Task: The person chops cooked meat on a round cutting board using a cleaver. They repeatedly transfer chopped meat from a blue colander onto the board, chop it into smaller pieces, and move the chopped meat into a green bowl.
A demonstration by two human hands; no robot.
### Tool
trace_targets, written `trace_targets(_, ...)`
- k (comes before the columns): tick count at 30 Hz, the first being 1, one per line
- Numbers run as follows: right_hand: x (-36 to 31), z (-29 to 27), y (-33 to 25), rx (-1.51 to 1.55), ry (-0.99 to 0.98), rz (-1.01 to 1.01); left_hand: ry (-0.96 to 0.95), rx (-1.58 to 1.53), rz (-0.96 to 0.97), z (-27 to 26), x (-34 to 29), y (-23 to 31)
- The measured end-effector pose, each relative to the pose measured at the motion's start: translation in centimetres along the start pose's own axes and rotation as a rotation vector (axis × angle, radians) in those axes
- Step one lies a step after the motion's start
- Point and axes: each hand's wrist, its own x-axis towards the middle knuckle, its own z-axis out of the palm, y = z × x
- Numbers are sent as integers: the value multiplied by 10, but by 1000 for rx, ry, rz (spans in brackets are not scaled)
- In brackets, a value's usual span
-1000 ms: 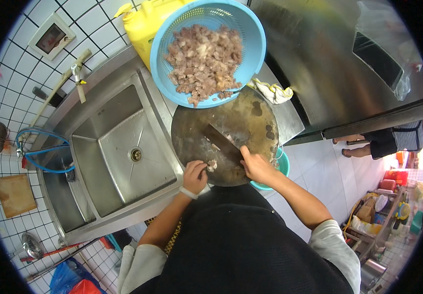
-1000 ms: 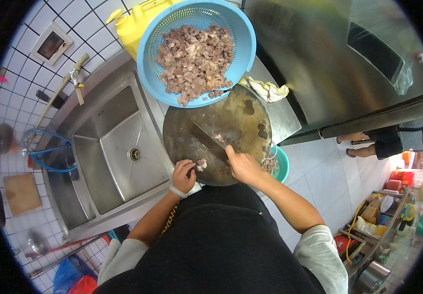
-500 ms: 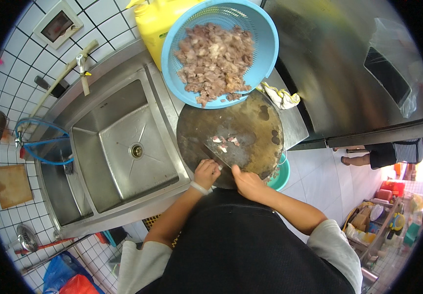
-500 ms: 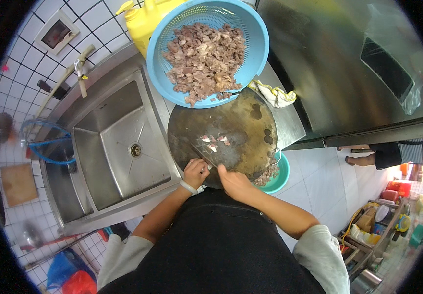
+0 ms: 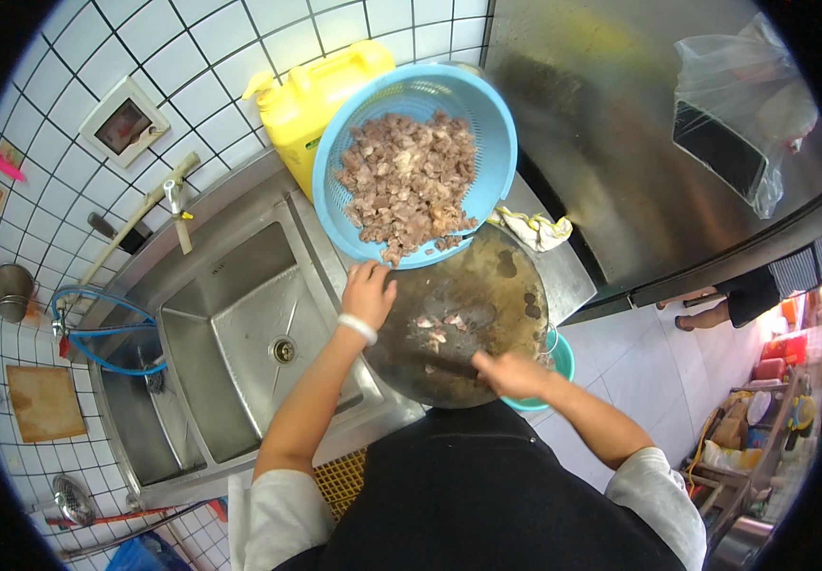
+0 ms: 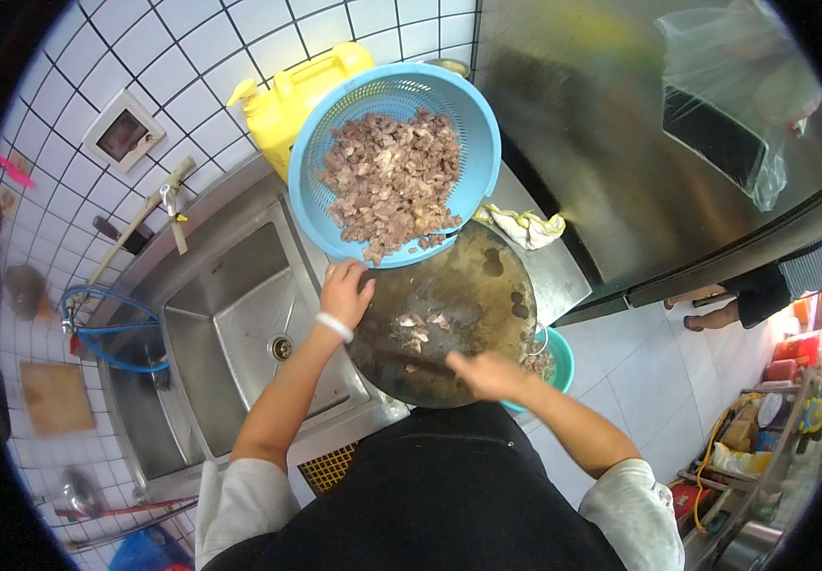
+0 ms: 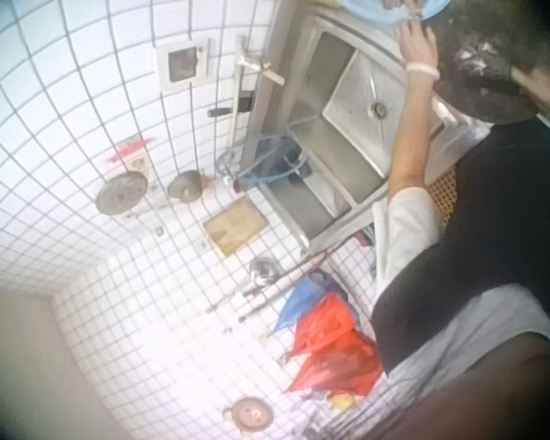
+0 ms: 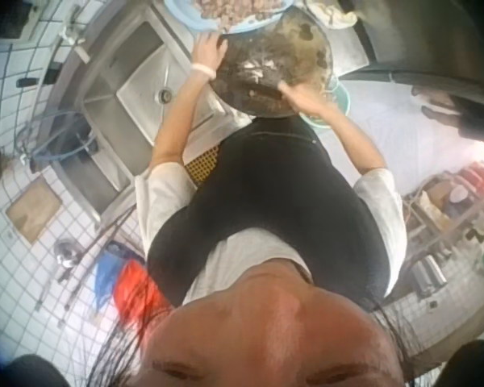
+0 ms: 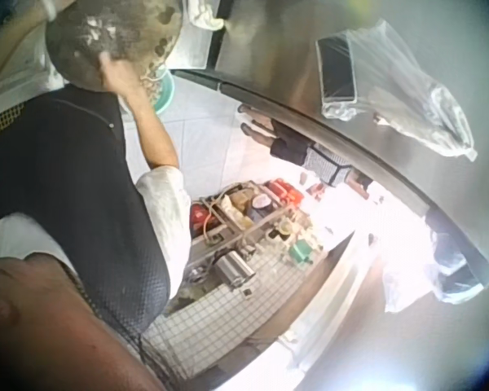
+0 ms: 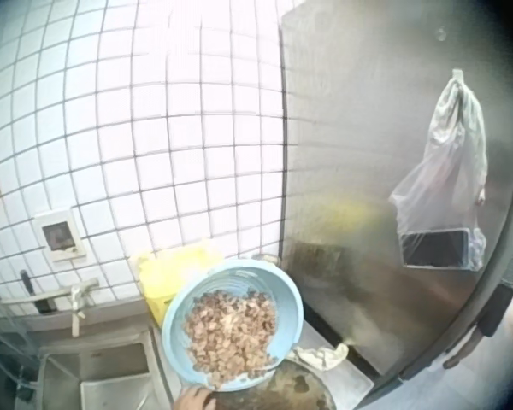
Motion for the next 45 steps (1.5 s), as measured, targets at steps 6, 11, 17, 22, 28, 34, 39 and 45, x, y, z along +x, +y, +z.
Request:
trace_targets(6,6,35,6,-44,-69,179,-256,262,-32,55,49,-24)
trace_targets(11,-19,34,36,197,242,406,-16,-278,-21,25,-19,24)
trace_targets(17,-21,37,15,87,206,458,-43,-257,153,57,-136,35)
trace_targets(22,-17,31,-29,-155,90,315,-23,-300,35,63,-136,41)
trace_targets(28,50,49,-24,-95,144,283,-62,-235,14,71,-135,42)
trace_targets(34,25,17,-2,-100,23,245,35,-295,22,67,-137,40)
trace_targets(39,17,32,-25,-65,-41,265,41,-257,18,72,-139,42)
trace_targets(45,43,31,13,5,182,220,101,-288,21,47,-117,39)
